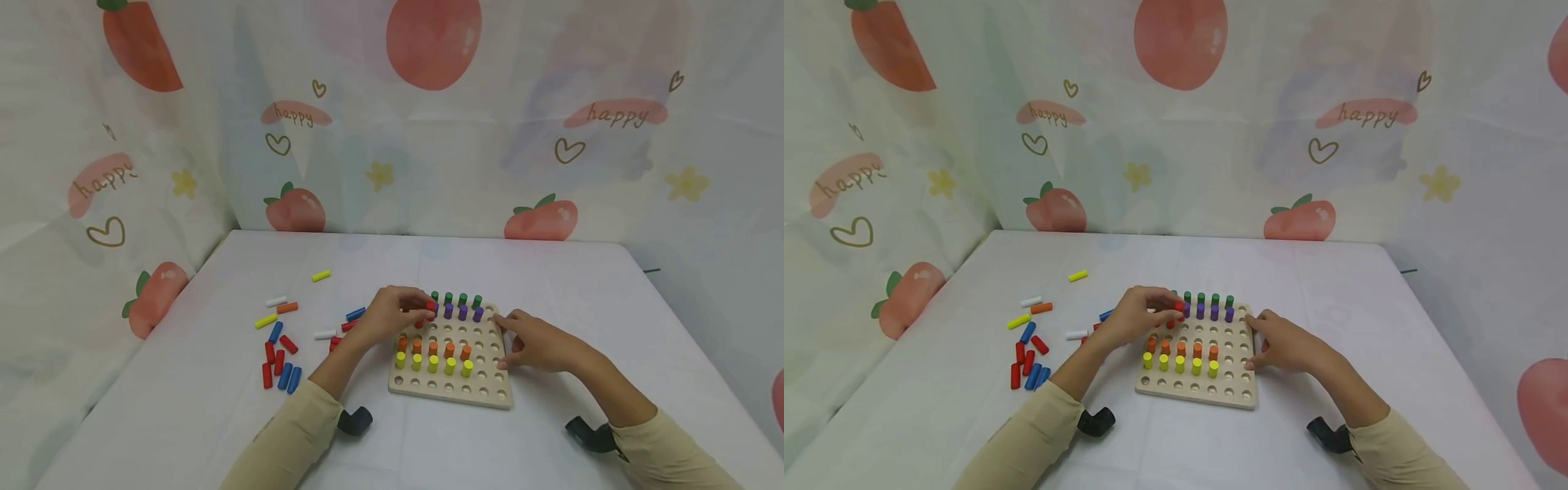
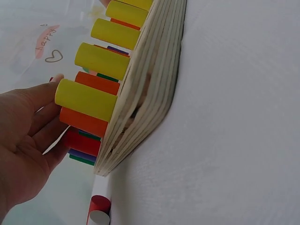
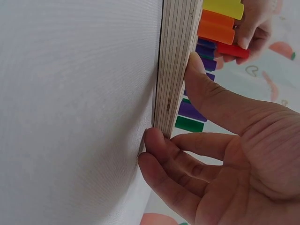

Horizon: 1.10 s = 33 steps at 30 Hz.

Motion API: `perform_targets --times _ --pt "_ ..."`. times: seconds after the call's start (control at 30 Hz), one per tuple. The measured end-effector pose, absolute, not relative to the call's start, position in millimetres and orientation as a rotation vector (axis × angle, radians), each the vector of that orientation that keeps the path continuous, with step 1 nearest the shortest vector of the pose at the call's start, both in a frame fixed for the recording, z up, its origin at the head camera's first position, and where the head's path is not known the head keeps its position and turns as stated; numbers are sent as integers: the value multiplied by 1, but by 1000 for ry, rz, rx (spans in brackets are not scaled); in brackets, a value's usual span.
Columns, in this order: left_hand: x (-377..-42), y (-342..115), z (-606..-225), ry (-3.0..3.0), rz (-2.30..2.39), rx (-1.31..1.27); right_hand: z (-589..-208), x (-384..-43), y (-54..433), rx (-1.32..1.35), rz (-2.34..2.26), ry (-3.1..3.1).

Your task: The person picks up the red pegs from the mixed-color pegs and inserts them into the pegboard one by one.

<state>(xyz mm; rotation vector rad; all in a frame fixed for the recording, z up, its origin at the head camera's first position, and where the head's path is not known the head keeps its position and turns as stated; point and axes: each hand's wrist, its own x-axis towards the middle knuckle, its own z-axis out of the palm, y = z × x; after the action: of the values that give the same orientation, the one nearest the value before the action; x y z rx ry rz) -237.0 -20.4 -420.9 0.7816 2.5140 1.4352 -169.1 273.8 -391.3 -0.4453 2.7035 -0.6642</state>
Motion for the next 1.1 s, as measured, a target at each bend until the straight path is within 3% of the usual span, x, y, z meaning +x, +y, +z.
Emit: perform_targets --times 1.1 --pt "-232 -11 -434 2540 1306 798 -393 -169 275 -464 -660 2708"
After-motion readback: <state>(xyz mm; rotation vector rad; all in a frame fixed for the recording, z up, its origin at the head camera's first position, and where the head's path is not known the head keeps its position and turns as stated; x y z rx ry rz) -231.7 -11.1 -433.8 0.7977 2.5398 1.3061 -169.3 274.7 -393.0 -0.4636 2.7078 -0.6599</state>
